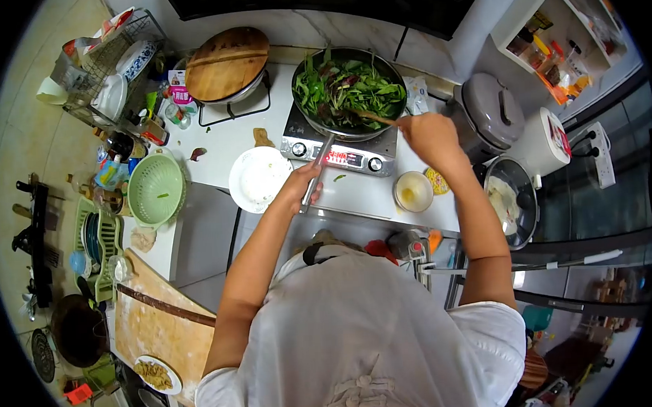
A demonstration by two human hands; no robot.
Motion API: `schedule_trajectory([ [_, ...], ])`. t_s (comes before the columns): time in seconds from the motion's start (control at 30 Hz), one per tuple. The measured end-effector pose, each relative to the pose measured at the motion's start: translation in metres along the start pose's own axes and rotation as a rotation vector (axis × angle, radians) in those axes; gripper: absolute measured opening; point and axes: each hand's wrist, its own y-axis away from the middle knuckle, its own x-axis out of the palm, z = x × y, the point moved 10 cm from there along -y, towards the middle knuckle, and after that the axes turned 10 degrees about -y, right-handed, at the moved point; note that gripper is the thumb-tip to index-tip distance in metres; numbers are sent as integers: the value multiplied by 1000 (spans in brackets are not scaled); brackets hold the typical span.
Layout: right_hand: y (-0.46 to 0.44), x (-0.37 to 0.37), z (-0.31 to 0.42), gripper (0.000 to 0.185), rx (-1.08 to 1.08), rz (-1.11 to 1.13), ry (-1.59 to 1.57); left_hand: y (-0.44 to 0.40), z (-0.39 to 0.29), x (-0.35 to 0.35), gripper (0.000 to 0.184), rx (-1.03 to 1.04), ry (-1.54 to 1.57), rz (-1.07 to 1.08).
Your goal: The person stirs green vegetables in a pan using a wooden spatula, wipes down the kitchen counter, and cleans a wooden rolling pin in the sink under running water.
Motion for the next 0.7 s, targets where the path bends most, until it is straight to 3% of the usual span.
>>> schedule_trajectory([
  [0.07, 3, 11, 20, 21, -38, 82, -15, 0, 0, 1, 15, 3, -2, 2],
  [0.1, 1, 20, 30, 19, -118, -12, -107, 0, 0, 1, 14, 7, -3, 4],
  [0.17, -22, 73, 32, 19, -108, 45, -112, -1, -1, 1, 13, 13, -3, 7],
  [0.27, -52, 112, 25, 20, -33, -56, -112, 0, -2, 2, 13, 18, 0, 11],
  [0.6, -43, 46, -29, 20, 200, -300, -179, -2, 2, 0, 15, 17, 13, 22],
  [0.7, -47, 50, -59, 21, 181, -335, -186, -2, 1, 0, 15, 20, 1, 20],
])
